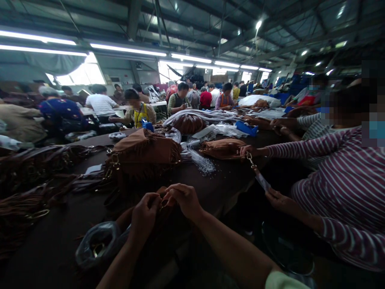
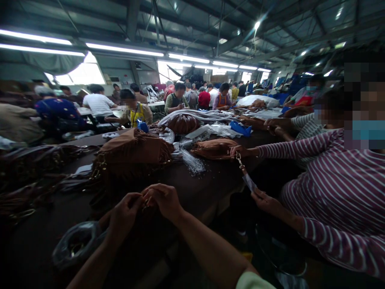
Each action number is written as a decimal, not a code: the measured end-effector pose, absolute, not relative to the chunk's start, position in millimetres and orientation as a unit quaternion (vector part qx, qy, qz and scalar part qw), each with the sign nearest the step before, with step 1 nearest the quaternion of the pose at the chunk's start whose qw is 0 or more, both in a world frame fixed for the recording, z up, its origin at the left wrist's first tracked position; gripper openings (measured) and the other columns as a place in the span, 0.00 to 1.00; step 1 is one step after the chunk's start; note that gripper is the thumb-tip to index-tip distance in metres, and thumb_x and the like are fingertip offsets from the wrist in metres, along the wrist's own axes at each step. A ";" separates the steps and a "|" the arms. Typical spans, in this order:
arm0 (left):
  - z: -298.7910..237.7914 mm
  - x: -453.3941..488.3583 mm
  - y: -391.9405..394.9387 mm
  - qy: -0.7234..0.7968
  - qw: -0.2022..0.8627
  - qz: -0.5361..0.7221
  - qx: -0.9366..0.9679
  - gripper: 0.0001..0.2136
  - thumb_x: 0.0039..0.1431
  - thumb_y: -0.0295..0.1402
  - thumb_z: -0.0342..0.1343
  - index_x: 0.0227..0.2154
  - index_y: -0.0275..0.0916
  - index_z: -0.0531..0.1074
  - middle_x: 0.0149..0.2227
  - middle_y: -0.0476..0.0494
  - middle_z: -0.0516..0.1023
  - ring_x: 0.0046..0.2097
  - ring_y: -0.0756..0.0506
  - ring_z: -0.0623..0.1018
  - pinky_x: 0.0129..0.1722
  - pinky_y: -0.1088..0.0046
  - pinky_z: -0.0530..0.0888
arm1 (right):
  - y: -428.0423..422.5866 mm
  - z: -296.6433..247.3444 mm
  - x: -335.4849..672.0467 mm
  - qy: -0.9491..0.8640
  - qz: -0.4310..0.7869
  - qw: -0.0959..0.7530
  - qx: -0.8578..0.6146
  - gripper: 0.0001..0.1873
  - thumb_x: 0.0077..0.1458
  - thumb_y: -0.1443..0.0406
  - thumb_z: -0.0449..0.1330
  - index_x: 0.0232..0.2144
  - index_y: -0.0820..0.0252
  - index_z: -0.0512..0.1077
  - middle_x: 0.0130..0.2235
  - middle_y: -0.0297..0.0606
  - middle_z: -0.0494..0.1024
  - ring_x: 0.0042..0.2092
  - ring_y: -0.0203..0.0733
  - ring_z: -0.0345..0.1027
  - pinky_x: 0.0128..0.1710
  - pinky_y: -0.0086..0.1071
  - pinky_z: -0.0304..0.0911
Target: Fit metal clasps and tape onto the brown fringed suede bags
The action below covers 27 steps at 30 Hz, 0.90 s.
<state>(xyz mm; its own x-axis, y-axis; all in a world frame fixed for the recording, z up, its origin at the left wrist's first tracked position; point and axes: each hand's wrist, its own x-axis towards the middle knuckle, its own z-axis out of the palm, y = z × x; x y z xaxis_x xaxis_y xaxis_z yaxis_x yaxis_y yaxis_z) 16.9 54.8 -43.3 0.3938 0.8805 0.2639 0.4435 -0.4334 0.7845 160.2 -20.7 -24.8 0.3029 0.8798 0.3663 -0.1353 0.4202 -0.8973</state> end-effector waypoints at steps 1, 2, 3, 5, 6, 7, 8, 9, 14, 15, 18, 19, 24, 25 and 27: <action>-43.8 16.8 54.8 0.427 0.313 0.346 0.774 0.15 0.55 0.45 0.52 0.35 0.39 0.72 0.31 0.47 0.79 0.34 0.43 0.78 0.34 0.71 0.72 | -20.3 -24.7 160.7 -0.468 0.361 0.700 -0.400 0.15 0.56 0.54 0.59 0.35 0.59 0.76 0.28 0.34 0.78 0.25 0.31 0.69 0.25 0.25 0.65; -44.4 16.7 54.9 0.425 0.312 0.347 0.775 0.15 0.55 0.45 0.51 0.35 0.39 0.72 0.31 0.46 0.79 0.34 0.43 0.78 0.34 0.71 0.72 | -19.9 -24.6 161.3 -0.469 0.361 0.699 -0.401 0.15 0.56 0.54 0.59 0.35 0.59 0.76 0.28 0.34 0.78 0.24 0.31 0.69 0.25 0.25 0.64; -45.0 16.6 54.9 0.423 0.314 0.347 0.776 0.15 0.56 0.45 0.51 0.35 0.39 0.72 0.31 0.46 0.79 0.34 0.43 0.78 0.34 0.70 0.72 | -19.5 -24.4 162.0 -0.468 0.362 0.698 -0.403 0.15 0.56 0.54 0.59 0.35 0.59 0.76 0.28 0.34 0.78 0.24 0.31 0.68 0.25 0.25 0.64; -46.3 16.7 55.1 0.421 0.321 0.350 0.773 0.14 0.56 0.45 0.51 0.35 0.39 0.72 0.31 0.46 0.79 0.34 0.43 0.78 0.34 0.71 0.72 | -18.3 -23.9 163.3 -0.463 0.363 0.695 -0.413 0.15 0.54 0.54 0.60 0.35 0.59 0.77 0.28 0.33 0.78 0.24 0.31 0.68 0.24 0.25 0.63; -46.7 16.8 55.2 0.420 0.323 0.351 0.772 0.14 0.56 0.45 0.51 0.34 0.39 0.72 0.31 0.46 0.79 0.34 0.43 0.78 0.34 0.71 0.72 | -17.6 -23.6 163.9 -0.458 0.362 0.694 -0.421 0.14 0.54 0.54 0.61 0.34 0.59 0.77 0.27 0.33 0.78 0.24 0.31 0.68 0.24 0.25 0.63; -47.0 17.0 55.2 0.419 0.324 0.352 0.771 0.14 0.56 0.45 0.51 0.34 0.39 0.72 0.31 0.47 0.79 0.34 0.43 0.78 0.34 0.71 0.72 | -16.9 -23.4 164.5 -0.452 0.359 0.694 -0.430 0.14 0.53 0.55 0.61 0.34 0.59 0.77 0.27 0.33 0.77 0.24 0.31 0.68 0.24 0.25 0.63; -47.1 17.1 55.2 0.419 0.323 0.353 0.772 0.14 0.56 0.44 0.51 0.34 0.40 0.72 0.31 0.47 0.79 0.34 0.43 0.78 0.34 0.71 0.72 | -16.1 -23.2 165.0 -0.444 0.356 0.696 -0.437 0.14 0.52 0.55 0.62 0.34 0.59 0.77 0.27 0.33 0.77 0.24 0.31 0.67 0.24 0.25 0.63; -47.2 17.1 55.2 0.420 0.322 0.351 0.772 0.13 0.56 0.44 0.52 0.34 0.40 0.72 0.31 0.47 0.79 0.34 0.44 0.78 0.34 0.72 0.72 | -15.2 -23.2 165.4 -0.436 0.353 0.699 -0.443 0.14 0.52 0.55 0.62 0.34 0.59 0.77 0.27 0.33 0.77 0.24 0.31 0.67 0.24 0.25 0.63; -48.3 16.4 55.9 0.427 0.323 0.339 0.773 0.13 0.56 0.44 0.52 0.35 0.40 0.72 0.32 0.47 0.79 0.35 0.44 0.78 0.34 0.72 0.72 | -9.6 -25.7 166.9 -0.426 0.349 0.705 -0.448 0.15 0.54 0.55 0.60 0.34 0.60 0.76 0.25 0.33 0.75 0.23 0.31 0.65 0.23 0.24 0.62; -48.8 16.2 56.1 0.427 0.323 0.339 0.774 0.13 0.56 0.44 0.52 0.35 0.40 0.72 0.31 0.47 0.79 0.35 0.44 0.78 0.35 0.72 0.72 | -8.3 -27.0 167.2 -0.428 0.347 0.702 -0.450 0.15 0.54 0.55 0.60 0.34 0.60 0.76 0.24 0.33 0.75 0.23 0.31 0.65 0.23 0.24 0.61; -49.6 16.3 56.0 0.419 0.323 0.336 0.779 0.14 0.57 0.45 0.51 0.35 0.40 0.72 0.32 0.47 0.79 0.35 0.44 0.78 0.35 0.71 0.71 | -4.7 -32.5 168.0 -0.434 0.347 0.689 -0.466 0.15 0.55 0.55 0.59 0.34 0.61 0.76 0.24 0.32 0.74 0.22 0.30 0.62 0.22 0.24 0.58; -49.4 16.4 55.5 0.415 0.326 0.334 0.781 0.14 0.57 0.45 0.51 0.36 0.40 0.72 0.32 0.47 0.79 0.35 0.43 0.77 0.35 0.71 0.71 | -3.9 -34.7 168.0 -0.441 0.343 0.678 -0.477 0.15 0.55 0.55 0.58 0.34 0.61 0.76 0.24 0.32 0.74 0.22 0.30 0.61 0.21 0.24 0.57; -46.5 17.0 50.5 0.393 0.334 0.343 0.785 0.14 0.58 0.45 0.50 0.35 0.39 0.72 0.33 0.46 0.78 0.36 0.43 0.77 0.36 0.71 0.71 | -5.2 -45.6 164.8 -0.508 0.295 0.588 -0.556 0.15 0.58 0.57 0.56 0.32 0.60 0.77 0.27 0.33 0.77 0.27 0.33 0.67 0.26 0.24 0.59; -46.6 17.0 49.7 0.392 0.332 0.348 0.784 0.14 0.58 0.44 0.50 0.35 0.39 0.72 0.33 0.46 0.78 0.36 0.44 0.76 0.36 0.71 0.71 | -6.1 -47.3 163.5 -0.525 0.283 0.566 -0.569 0.14 0.58 0.58 0.55 0.32 0.60 0.77 0.28 0.33 0.77 0.29 0.33 0.68 0.28 0.24 0.60; -48.1 16.8 48.8 0.395 0.327 0.356 0.781 0.14 0.59 0.44 0.50 0.35 0.40 0.71 0.32 0.48 0.78 0.34 0.45 0.76 0.34 0.72 0.71 | -7.5 -49.9 160.7 -0.552 0.263 0.523 -0.594 0.12 0.59 0.61 0.55 0.31 0.59 0.77 0.29 0.33 0.78 0.31 0.34 0.69 0.31 0.24 0.59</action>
